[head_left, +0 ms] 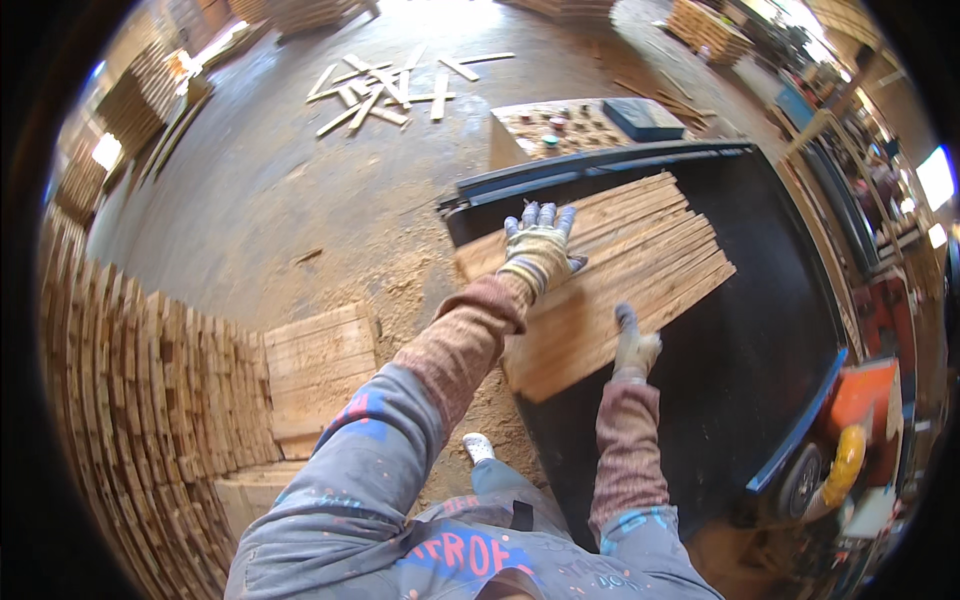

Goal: The person repeatedly picks up wooden planks from a conveyor belt and stacks them onto a growing pile. The person handles the planks by hand, aligning them and placing them in an orderly fashion. The task continues throughout the clip with no visible change in method or destination.

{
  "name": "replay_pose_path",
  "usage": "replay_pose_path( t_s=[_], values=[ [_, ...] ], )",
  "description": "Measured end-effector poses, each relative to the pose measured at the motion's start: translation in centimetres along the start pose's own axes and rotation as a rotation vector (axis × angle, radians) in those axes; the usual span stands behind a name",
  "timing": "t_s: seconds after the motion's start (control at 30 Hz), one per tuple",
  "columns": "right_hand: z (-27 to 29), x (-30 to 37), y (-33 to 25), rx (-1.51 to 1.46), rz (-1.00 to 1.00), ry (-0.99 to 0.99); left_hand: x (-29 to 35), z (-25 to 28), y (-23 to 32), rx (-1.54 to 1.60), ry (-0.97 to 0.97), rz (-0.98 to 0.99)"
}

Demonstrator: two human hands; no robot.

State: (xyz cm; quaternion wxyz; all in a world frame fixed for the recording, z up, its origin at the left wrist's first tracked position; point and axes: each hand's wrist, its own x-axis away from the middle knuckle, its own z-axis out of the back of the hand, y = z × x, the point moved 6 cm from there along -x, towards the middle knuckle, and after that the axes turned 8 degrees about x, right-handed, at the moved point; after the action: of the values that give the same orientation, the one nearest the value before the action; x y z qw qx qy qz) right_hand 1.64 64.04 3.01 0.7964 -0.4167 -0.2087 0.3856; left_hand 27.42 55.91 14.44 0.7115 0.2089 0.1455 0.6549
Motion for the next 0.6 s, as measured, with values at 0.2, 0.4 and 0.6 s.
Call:
replay_pose_path(
  t_s=[0.2, 0.4, 0.6],
  values=[
    [-7.8, -0.7, -8.8, 0.404, -0.196, -0.127, 22.7, -1.8, -13.2, 0.304, 0.473, -0.019],
    [-6.2, -6.1, -5.8, 0.527, 0.253, -0.544, 64.1, -7.6, -25.6, 0.194, 0.545, 0.838],
    [-17.5, 18.8, -12.8, 0.026, 0.936, -0.777, 86.3, -15.5, -17.5, 0.223, -0.006, 1.555]
  ],
)
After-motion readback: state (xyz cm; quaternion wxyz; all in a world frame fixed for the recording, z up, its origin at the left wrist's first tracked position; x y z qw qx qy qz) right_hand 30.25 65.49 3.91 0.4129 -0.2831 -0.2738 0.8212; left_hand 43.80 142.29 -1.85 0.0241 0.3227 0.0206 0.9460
